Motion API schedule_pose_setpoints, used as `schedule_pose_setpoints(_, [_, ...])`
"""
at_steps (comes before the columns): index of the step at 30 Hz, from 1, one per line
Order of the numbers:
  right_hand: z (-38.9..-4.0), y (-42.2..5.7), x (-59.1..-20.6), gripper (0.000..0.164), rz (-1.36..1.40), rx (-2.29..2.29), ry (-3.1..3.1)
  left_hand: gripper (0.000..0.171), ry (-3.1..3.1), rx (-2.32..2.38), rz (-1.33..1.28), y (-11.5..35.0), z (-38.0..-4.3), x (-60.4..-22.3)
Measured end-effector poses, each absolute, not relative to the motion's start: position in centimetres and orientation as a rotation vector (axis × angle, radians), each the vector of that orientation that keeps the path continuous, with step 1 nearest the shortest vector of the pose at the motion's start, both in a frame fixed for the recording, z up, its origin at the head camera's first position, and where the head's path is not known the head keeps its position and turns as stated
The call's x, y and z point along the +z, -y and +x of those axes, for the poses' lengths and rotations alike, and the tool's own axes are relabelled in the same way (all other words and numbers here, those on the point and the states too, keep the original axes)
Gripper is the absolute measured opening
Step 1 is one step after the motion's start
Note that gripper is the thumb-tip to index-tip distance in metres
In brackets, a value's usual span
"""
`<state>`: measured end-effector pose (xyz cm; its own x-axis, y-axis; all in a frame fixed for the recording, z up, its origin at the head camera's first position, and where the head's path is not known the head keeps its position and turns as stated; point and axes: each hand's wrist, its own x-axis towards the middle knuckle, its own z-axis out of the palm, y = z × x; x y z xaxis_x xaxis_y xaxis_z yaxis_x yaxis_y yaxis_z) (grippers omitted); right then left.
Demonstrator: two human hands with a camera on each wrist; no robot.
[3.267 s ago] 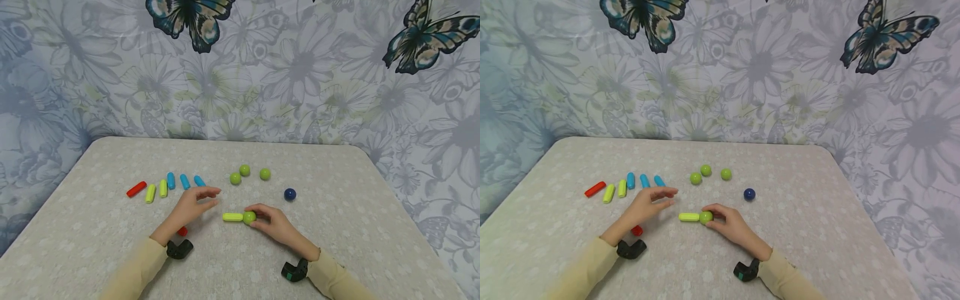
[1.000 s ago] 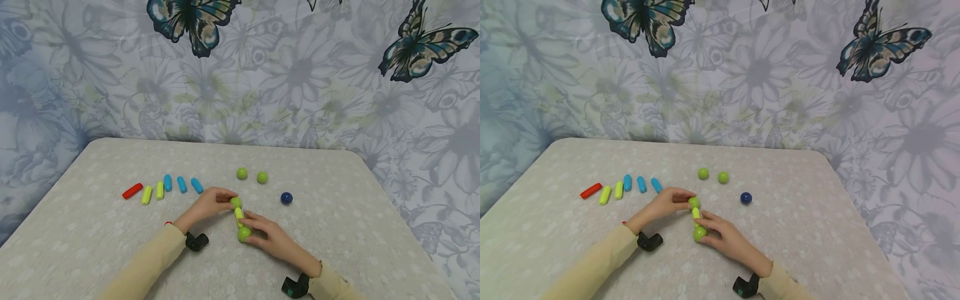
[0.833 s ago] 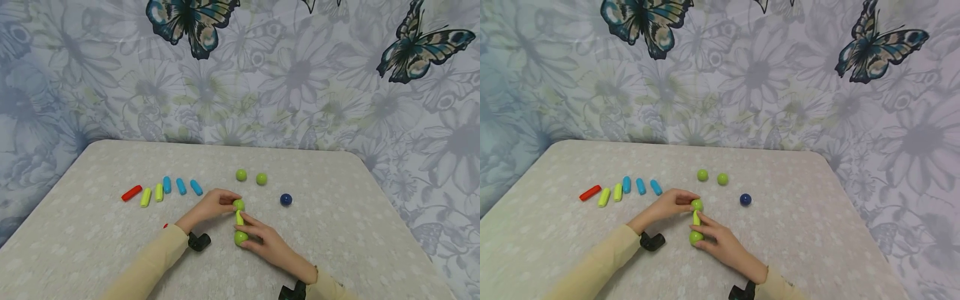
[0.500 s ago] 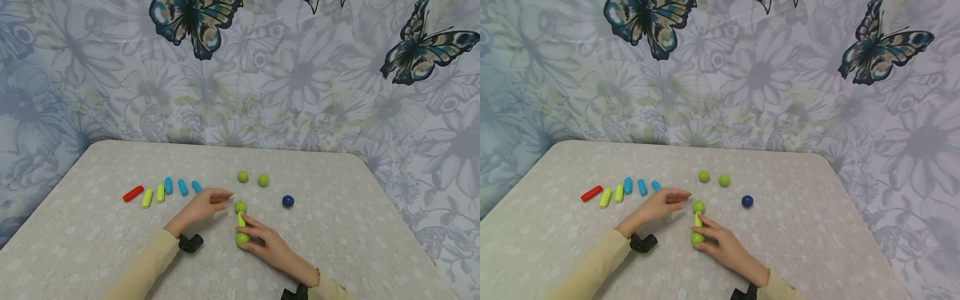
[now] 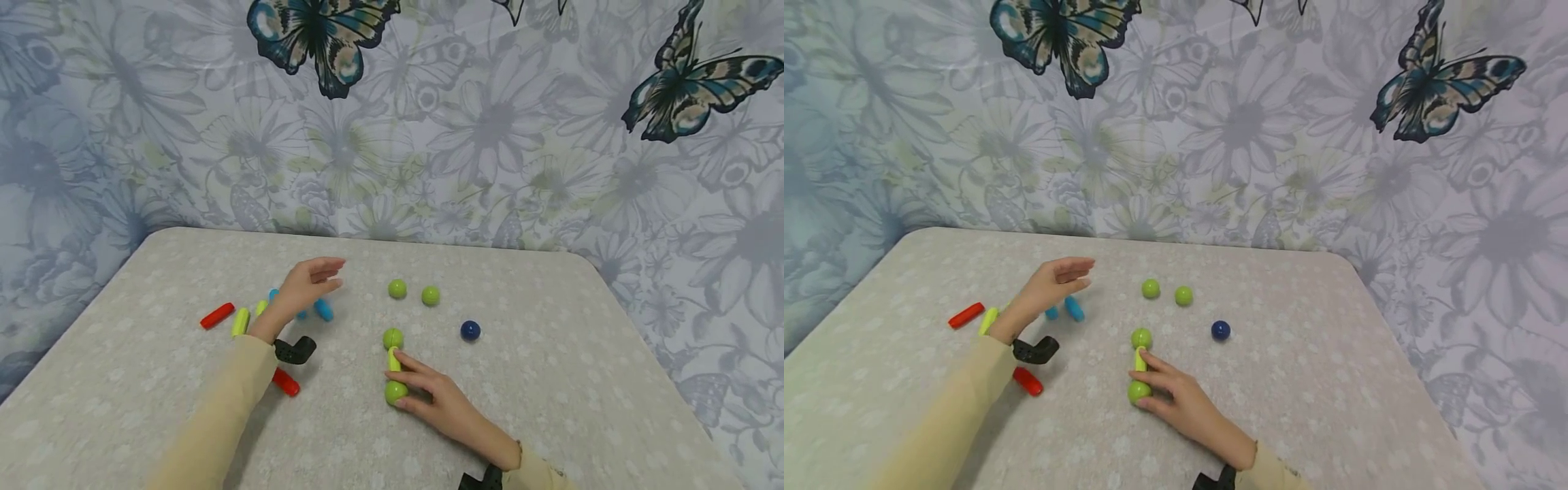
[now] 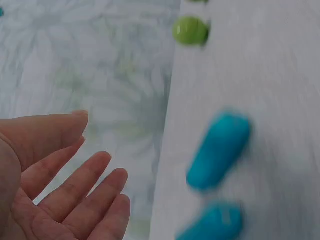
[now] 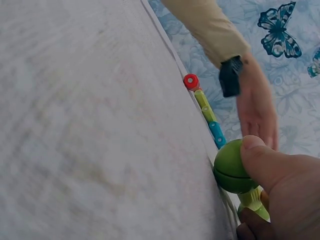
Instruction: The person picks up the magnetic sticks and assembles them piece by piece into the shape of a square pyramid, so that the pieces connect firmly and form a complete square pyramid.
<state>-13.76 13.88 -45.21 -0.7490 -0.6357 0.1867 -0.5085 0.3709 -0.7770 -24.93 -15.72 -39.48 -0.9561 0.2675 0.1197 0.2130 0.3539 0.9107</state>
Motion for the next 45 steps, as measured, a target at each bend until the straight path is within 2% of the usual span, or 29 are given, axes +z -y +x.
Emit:
schedule_pose_setpoints(8, [-13.8, -13.8, -45.2, 0.044, -1.037, -1.349, -2.483, 0.047, -2.87, 1.466, 0.19, 23.6, -20.8, -40.3])
schedule_pose_setpoints(13, [-13.7, -13.8, -45.2, 0.044, -1.035, -1.348, -2.459, 0.045, -2.994, 1.277, 0.039, 26.0, -17.1, -41.4])
schedule_pose_setpoints(16, [-13.5, -13.9, -45.3, 0.044, -1.024, -1.363, -2.469, 0.046, -3.017, 1.253, 0.091, 26.2, -16.3, -41.8])
schedule_pose_setpoints(23, [-13.5, -14.0, -45.5, 0.043, -1.05, -1.376, -2.49, 0.047, -3.061, 1.18, 0.074, 25.3, -16.9, -42.5])
schedule_pose_setpoints(35, [-14.0, -13.8, -45.6, 0.043, -1.078, -1.359, -2.489, 0.038, -3.098, 1.103, 0.033, 26.4, -16.5, -43.0])
schedule_pose_setpoints(45, [-14.0, -14.1, -45.9, 0.042, -1.055, -1.362, -2.482, 0.035, -3.037, 1.151, 0.181, 25.5, -16.4, -40.6])
